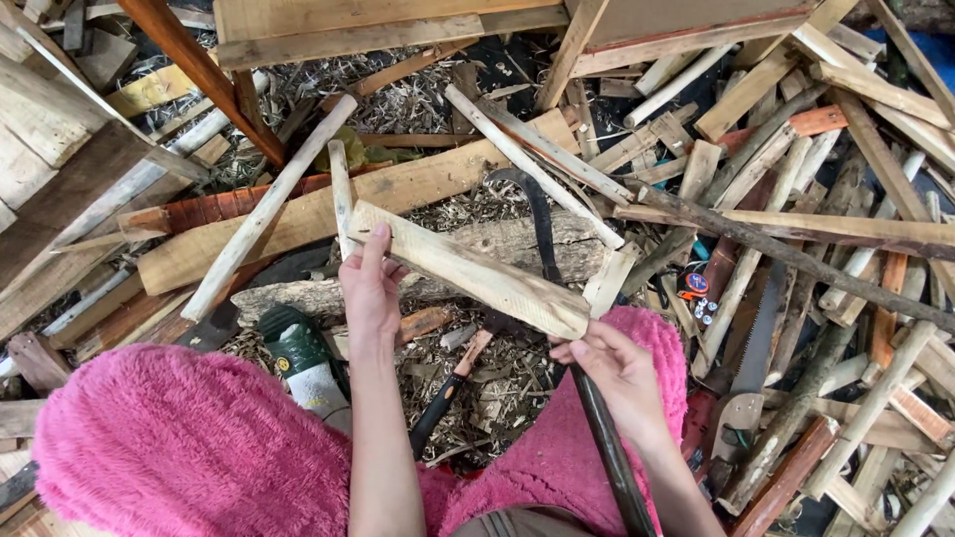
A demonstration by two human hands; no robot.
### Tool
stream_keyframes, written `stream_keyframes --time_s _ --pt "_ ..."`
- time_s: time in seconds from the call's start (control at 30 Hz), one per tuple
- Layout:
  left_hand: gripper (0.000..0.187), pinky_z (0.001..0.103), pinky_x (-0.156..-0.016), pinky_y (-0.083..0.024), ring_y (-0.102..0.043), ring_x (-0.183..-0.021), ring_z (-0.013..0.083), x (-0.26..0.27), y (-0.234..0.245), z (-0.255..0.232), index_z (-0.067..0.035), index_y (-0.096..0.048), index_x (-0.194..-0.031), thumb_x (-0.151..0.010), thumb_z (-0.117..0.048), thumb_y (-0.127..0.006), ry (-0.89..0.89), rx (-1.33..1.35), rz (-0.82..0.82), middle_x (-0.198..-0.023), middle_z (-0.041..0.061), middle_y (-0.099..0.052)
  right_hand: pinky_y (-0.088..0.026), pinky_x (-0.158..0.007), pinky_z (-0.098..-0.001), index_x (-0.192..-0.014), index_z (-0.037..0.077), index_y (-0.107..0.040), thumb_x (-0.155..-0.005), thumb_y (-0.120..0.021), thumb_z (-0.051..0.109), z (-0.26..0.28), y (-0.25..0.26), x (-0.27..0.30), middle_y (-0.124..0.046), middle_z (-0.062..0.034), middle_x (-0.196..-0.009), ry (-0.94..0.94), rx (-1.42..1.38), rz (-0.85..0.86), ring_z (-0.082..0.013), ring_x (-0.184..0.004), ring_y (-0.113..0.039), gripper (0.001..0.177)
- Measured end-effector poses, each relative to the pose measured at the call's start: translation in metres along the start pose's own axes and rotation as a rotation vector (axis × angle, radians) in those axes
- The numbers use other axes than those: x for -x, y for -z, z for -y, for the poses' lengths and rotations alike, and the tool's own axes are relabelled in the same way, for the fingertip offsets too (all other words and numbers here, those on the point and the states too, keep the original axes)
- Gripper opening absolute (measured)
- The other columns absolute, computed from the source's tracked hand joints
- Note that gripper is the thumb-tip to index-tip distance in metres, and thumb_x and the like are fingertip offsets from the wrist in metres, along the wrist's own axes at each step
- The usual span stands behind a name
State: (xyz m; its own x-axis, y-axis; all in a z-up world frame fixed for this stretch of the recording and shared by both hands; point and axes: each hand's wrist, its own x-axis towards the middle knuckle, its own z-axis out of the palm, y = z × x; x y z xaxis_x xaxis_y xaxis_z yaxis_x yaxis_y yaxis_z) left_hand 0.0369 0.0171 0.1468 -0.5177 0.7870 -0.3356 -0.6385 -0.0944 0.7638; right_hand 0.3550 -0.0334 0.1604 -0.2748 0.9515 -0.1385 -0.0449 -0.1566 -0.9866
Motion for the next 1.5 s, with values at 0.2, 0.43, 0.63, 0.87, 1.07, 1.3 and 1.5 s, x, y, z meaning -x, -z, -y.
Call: stream_keyframes --time_s 0.2,0.43,0.63,0.87,1.07,1.3,1.5 --pt "0.021 0.019 -0.056 -0.052 -0.057 -0.060 0.0064 -0.003 -0.002 0.010 -0.002 -0.072 -0.101 -0.090 -0.021 -0.073 0.036 -0.041 0.034 -0.076 0.001 -0.066 -0.063 -0.068 -0.0298 -0.092 0.000 -0.073 -0.090 -0.066 0.007 -0.013 -0.002 0.006 -0.077 -0.0123 -0.077 -0.001 0.147 -0.058 -0.0181 -0.068 -0.074 0.010" --pt "0.057 0.042 -0.099 -0.055 -0.063 -0.102 0.0237 0.001 -0.020 0.025 -0.007 -0.051 -0.141 -0.086 -0.009 -0.069 0.161 0.106 0.316 -0.117 0.012 -0.059 -0.039 -0.043 -0.0191 -0.084 0.001 -0.072 -0.095 -0.062 0.007 -0.015 -0.010 0.009 -0.070 -0.0075 -0.059 -0.013 0.155 -0.006 -0.0096 -0.046 -0.060 0.016" --pt "0.095 0.044 -0.096 -0.062 -0.058 -0.126 0.0418 0.008 -0.025 0.032 -0.036 -0.002 -0.162 -0.096 0.001 -0.057 0.173 0.384 0.728 -0.147 0.023 -0.050 -0.056 -0.054 -0.0266 -0.097 -0.006 -0.072 -0.097 -0.058 0.008 -0.018 -0.010 0.007 -0.061 -0.0054 -0.057 -0.039 0.068 -0.008 -0.0161 -0.052 -0.066 0.020" --pt "0.052 0.038 -0.097 -0.062 -0.066 -0.111 0.0323 -0.022 0.021 0.060 0.005 -0.044 -0.139 -0.097 -0.017 -0.064 0.192 0.176 0.022 -0.124 0.022 -0.059 -0.045 -0.067 -0.0371 -0.113 0.009 -0.068 -0.096 -0.060 0.024 -0.057 0.004 -0.004 -0.061 -0.0114 -0.093 0.000 0.668 -0.210 -0.0252 -0.081 -0.053 0.023" --pt "0.024 0.027 -0.074 -0.070 -0.074 -0.088 0.0208 -0.016 0.014 0.057 0.001 -0.065 -0.100 -0.094 -0.021 -0.074 0.311 0.106 -0.510 -0.104 0.013 -0.071 -0.064 -0.068 -0.0369 -0.158 0.007 -0.014 -0.092 -0.069 0.019 -0.083 0.004 -0.003 -0.056 -0.0163 -0.103 -0.418 1.088 -0.012 -0.0230 -0.071 -0.063 0.087" --pt "0.029 0.022 -0.062 -0.069 -0.075 -0.081 0.0197 -0.020 0.014 0.085 0.001 -0.065 -0.106 -0.091 -0.020 -0.077 0.305 -0.036 -0.542 -0.100 0.012 -0.072 -0.052 -0.033 -0.0313 -0.150 0.006 -0.016 -0.089 -0.063 -0.003 -0.102 0.034 -0.003 -0.061 -0.0131 -0.073 -0.480 0.151 0.138 -0.0222 -0.044 -0.059 0.078" --pt "0.055 0.029 -0.085 -0.069 -0.075 -0.089 0.0245 -0.018 0.018 0.104 0.003 -0.044 -0.111 -0.083 -0.028 -0.080 0.141 -0.241 -0.467 -0.105 0.015 -0.059 -0.056 -0.040 -0.0180 -0.161 0.022 -0.007 -0.093 -0.059 0.007 -0.106 0.051 0.000 -0.066 -0.0238 -0.104 -0.460 -0.636 0.331 -0.0185 -0.061 -0.069 0.086"
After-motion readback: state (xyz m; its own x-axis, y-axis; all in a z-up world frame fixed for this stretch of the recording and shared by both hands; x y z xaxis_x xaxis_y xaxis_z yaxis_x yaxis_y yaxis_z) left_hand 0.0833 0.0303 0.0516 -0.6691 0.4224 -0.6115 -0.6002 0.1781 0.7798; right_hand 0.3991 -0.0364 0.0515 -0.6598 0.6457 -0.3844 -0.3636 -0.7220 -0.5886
